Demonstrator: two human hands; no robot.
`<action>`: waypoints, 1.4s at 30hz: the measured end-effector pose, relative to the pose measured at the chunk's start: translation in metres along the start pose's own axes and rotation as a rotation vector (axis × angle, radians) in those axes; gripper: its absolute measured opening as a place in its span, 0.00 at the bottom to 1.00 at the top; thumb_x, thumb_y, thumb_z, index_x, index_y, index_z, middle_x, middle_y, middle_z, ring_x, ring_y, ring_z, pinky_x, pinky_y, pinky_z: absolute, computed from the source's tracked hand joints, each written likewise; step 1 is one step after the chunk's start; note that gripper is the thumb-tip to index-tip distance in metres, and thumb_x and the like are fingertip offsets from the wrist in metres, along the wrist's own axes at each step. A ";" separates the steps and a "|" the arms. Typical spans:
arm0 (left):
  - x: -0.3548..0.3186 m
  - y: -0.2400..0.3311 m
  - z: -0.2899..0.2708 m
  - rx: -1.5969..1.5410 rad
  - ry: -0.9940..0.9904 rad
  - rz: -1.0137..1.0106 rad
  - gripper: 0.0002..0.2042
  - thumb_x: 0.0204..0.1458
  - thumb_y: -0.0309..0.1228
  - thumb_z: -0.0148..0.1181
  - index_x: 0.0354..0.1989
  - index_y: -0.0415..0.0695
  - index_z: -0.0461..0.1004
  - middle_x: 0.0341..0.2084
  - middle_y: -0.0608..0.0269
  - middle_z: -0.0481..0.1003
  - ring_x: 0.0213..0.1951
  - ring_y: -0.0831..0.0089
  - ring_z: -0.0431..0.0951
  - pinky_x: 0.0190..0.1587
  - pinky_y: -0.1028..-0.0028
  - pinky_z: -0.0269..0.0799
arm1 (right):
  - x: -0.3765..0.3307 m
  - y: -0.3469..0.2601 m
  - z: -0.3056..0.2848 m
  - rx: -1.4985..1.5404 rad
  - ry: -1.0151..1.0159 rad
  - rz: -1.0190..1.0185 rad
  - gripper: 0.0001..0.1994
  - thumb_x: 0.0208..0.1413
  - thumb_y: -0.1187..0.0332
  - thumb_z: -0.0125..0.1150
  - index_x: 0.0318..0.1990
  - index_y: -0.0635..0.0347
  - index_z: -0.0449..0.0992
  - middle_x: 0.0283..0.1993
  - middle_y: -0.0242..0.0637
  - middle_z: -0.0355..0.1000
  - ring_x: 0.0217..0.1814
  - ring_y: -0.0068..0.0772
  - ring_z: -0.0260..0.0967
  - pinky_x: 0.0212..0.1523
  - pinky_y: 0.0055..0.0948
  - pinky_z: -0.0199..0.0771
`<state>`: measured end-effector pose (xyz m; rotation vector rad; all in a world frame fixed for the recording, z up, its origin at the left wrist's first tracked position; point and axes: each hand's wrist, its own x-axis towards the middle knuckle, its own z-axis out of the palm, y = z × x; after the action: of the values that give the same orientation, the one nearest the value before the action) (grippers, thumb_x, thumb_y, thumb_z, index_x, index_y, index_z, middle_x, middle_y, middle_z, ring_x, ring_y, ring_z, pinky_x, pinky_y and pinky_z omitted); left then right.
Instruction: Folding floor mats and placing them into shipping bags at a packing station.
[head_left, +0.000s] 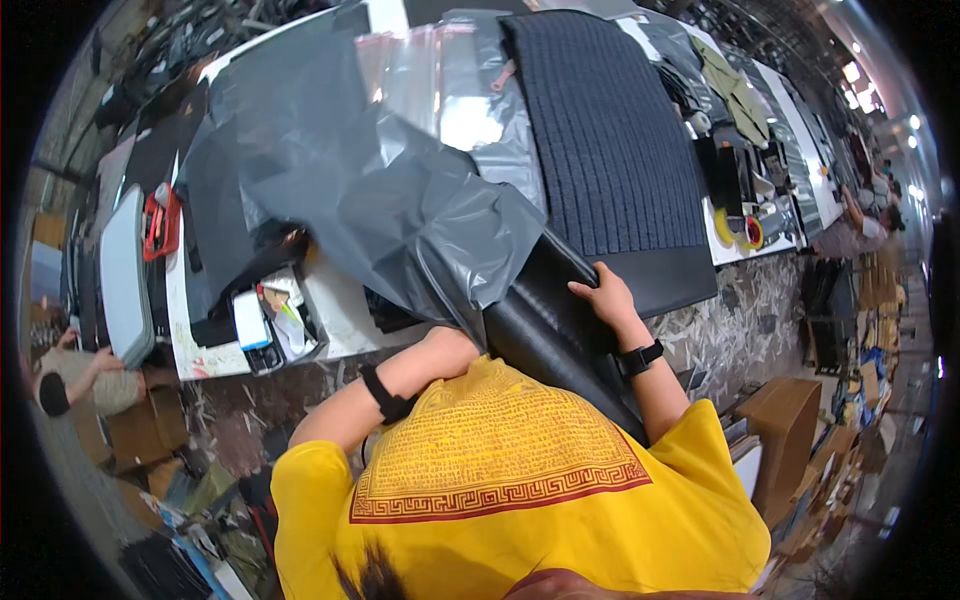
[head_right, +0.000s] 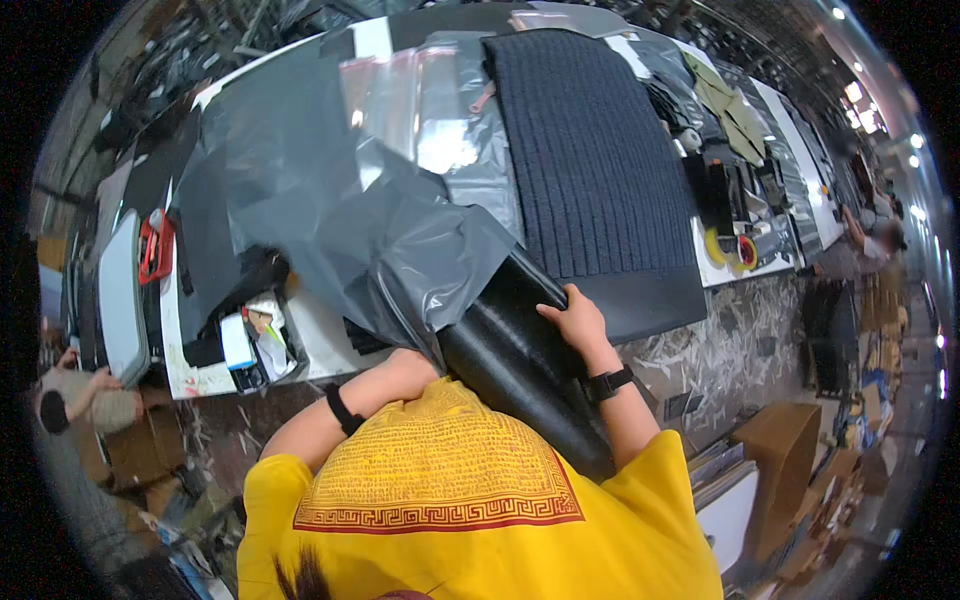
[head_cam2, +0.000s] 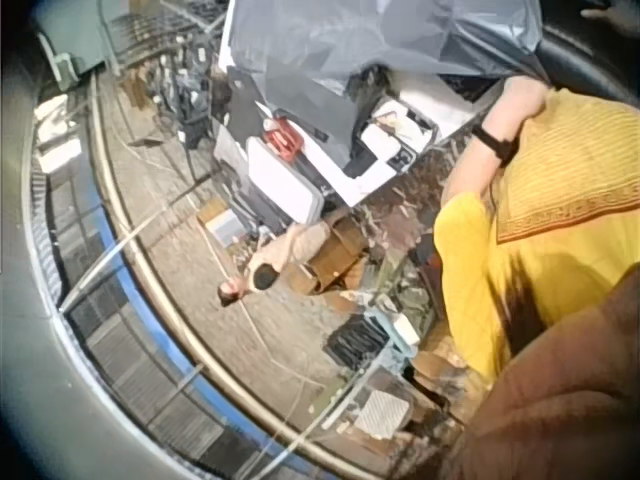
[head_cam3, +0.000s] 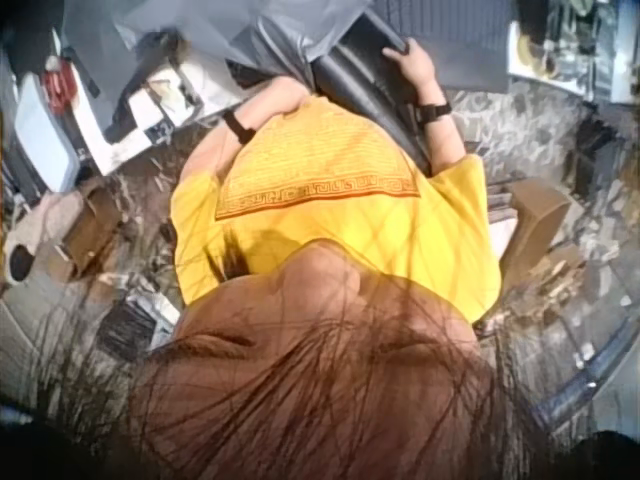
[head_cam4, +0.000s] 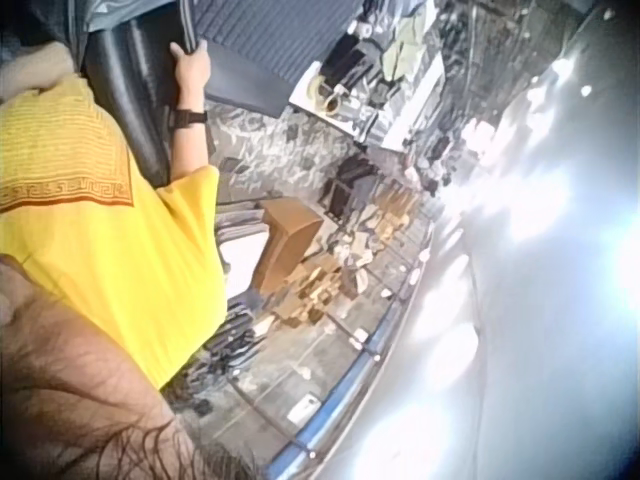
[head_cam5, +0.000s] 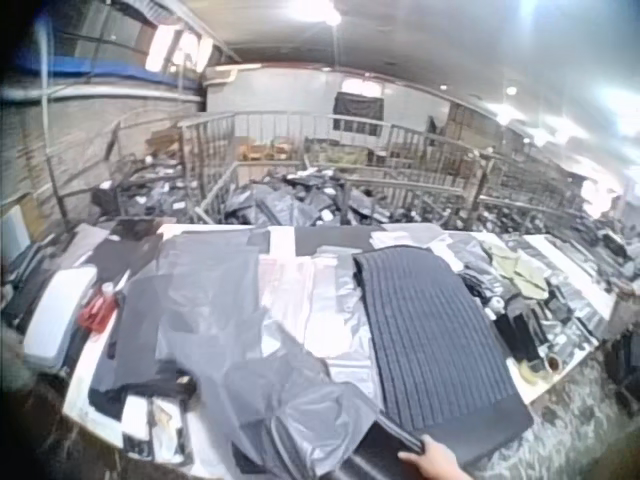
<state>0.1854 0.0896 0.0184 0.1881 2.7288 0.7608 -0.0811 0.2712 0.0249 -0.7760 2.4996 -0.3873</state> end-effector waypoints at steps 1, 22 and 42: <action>0.008 -0.001 -0.002 0.021 -0.003 0.008 0.10 0.46 0.28 0.52 0.33 0.37 0.77 0.33 0.47 0.78 0.36 0.49 0.78 0.40 0.57 0.74 | -0.003 -0.006 -0.008 0.025 0.045 -0.033 0.31 0.48 0.46 0.64 0.51 0.62 0.69 0.44 0.56 0.74 0.49 0.54 0.72 0.48 0.43 0.70; 0.328 -0.156 -0.068 -0.946 0.007 -0.235 0.20 0.55 0.32 0.57 0.55 0.37 0.71 0.52 0.58 0.73 0.52 0.72 0.70 0.54 0.70 0.67 | 0.106 0.110 -0.040 0.507 0.299 0.469 0.56 0.47 0.44 0.65 0.70 0.62 0.30 0.66 0.74 0.45 0.63 0.70 0.57 0.60 0.47 0.64; 0.330 -0.162 -0.082 -0.348 0.285 -0.054 0.18 0.53 0.36 0.56 0.49 0.39 0.72 0.44 0.46 0.77 0.48 0.52 0.76 0.48 0.64 0.70 | 0.194 0.218 -0.064 0.342 0.570 -0.074 0.11 0.49 0.78 0.46 0.38 0.70 0.72 0.35 0.63 0.71 0.44 0.65 0.68 0.46 0.49 0.68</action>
<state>-0.1603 -0.0198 -0.0827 -0.0779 2.7828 1.3169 -0.3521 0.3383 -0.0799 -0.6858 2.7936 -1.1684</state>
